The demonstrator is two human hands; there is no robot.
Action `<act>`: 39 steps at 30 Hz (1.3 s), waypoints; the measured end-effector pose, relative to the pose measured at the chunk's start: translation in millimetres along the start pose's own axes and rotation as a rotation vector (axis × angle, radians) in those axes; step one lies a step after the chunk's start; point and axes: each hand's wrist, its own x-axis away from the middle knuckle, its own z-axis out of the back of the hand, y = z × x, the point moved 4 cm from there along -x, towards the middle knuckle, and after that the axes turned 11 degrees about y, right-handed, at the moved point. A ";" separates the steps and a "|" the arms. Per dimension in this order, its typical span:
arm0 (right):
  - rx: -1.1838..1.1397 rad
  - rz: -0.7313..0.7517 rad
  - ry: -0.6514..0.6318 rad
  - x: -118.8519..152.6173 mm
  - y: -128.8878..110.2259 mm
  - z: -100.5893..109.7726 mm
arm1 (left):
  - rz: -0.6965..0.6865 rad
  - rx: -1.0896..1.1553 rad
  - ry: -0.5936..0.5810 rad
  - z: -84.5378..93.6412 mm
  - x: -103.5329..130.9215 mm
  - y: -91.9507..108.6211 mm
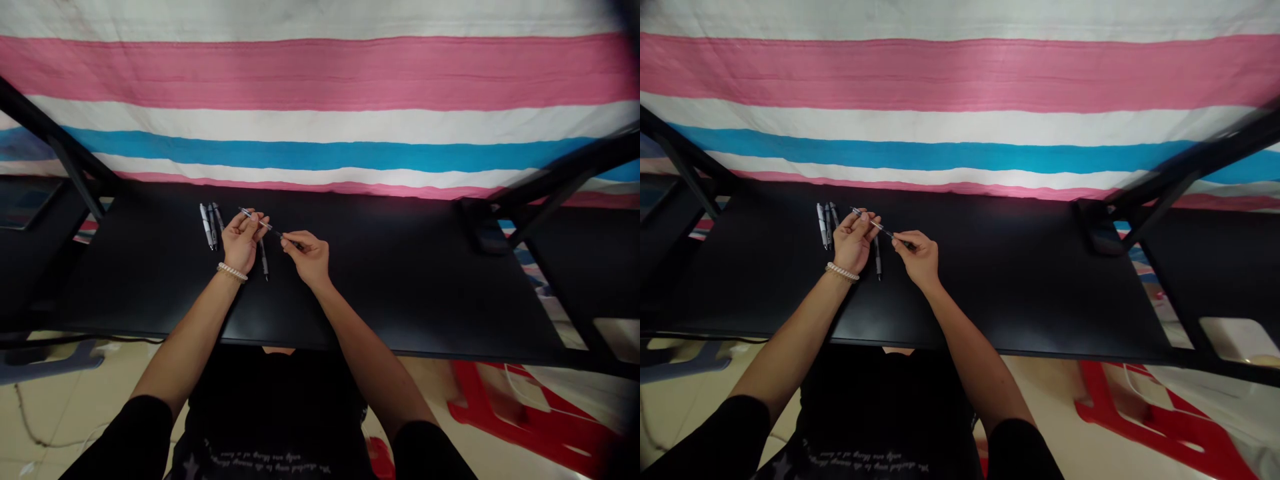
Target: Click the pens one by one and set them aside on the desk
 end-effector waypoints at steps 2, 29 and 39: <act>0.021 0.013 0.028 -0.5 -2.0 2.3 | -0.013 0.009 0.031 2.9 -3.3 2.6; 0.175 0.039 0.051 10.1 -8.2 0.3 | 0.075 -0.072 -0.127 -6.2 14.9 -10.7; 0.240 -0.002 -0.020 8.8 -6.4 0.4 | 0.013 -0.051 -0.037 -1.6 7.1 -4.8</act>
